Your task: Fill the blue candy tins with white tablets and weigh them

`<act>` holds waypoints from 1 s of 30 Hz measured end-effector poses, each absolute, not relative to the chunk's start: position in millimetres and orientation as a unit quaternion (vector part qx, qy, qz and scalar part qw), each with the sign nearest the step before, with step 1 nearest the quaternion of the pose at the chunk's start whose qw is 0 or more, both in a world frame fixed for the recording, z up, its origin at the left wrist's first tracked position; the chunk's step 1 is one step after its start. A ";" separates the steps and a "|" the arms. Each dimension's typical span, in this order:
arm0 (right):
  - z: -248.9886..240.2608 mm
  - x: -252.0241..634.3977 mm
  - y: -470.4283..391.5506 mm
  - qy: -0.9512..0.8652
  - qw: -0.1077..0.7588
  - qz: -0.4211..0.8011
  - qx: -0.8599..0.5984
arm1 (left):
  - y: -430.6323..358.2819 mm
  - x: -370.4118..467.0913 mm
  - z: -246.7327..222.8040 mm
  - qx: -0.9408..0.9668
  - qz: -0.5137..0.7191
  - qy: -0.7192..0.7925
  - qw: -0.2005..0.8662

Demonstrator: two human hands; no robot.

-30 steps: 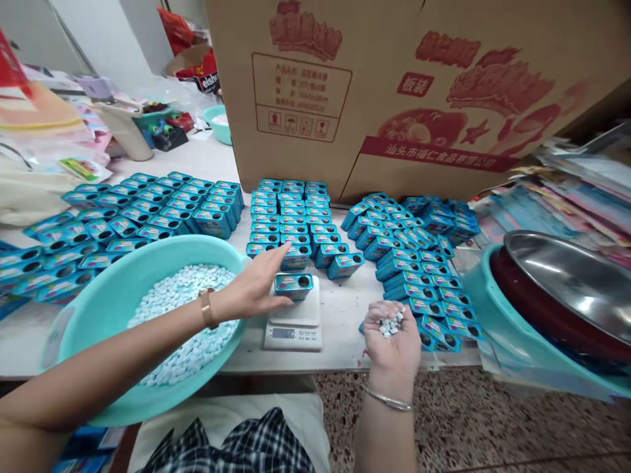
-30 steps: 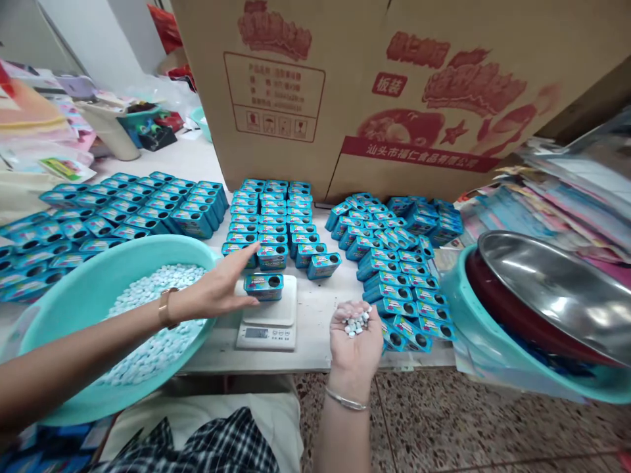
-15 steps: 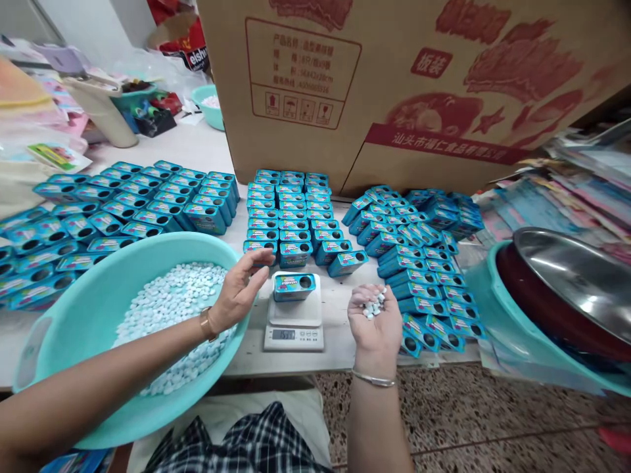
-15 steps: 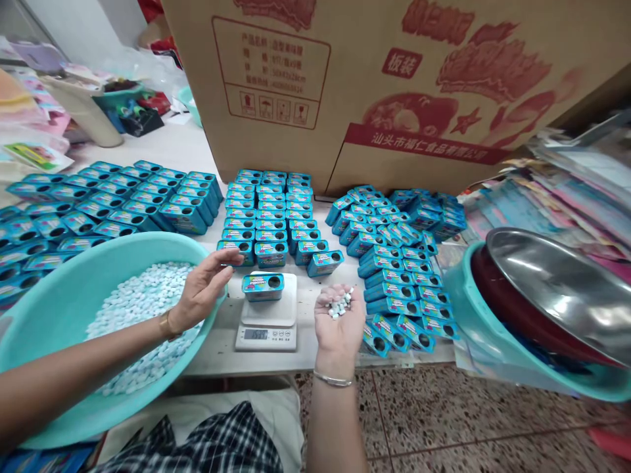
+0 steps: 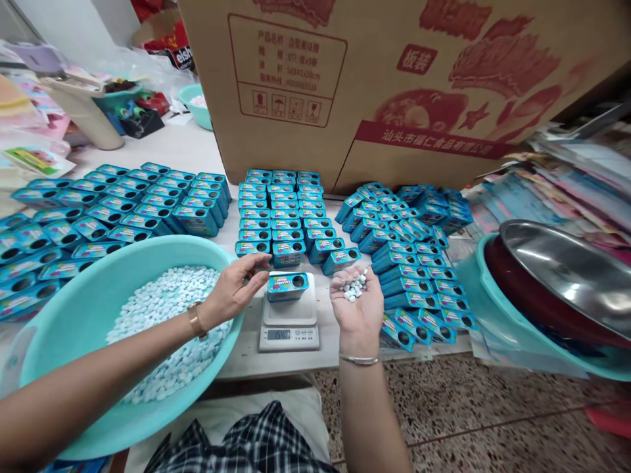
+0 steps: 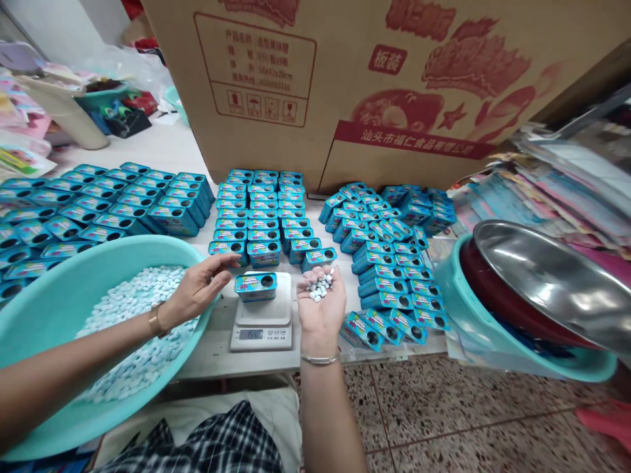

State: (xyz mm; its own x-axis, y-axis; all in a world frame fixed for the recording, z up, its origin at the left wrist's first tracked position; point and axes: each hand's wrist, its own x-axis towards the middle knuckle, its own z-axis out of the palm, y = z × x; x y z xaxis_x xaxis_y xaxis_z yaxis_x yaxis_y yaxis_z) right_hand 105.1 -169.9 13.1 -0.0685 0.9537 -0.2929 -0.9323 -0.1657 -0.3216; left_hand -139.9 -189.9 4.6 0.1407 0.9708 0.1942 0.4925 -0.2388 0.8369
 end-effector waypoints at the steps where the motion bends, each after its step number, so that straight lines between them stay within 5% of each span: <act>1: 14.0 104.3 -169.4 -0.020 0.644 0.733 -0.216 | -189.1 -140.4 5.1 0.694 0.377 0.531 0.306; 8: 14.2 112.9 -171.6 -0.013 0.645 0.737 -0.200 | -183.9 -142.6 6.8 0.731 0.327 0.536 0.269; 15: 22.3 151.7 -189.4 0.020 0.699 0.697 -0.160 | -179.0 -99.0 25.6 0.878 0.120 0.453 0.100; 30: 29.7 250.2 -243.8 0.035 0.811 0.568 -0.137 | -136.0 43.5 11.6 0.890 0.142 0.432 0.001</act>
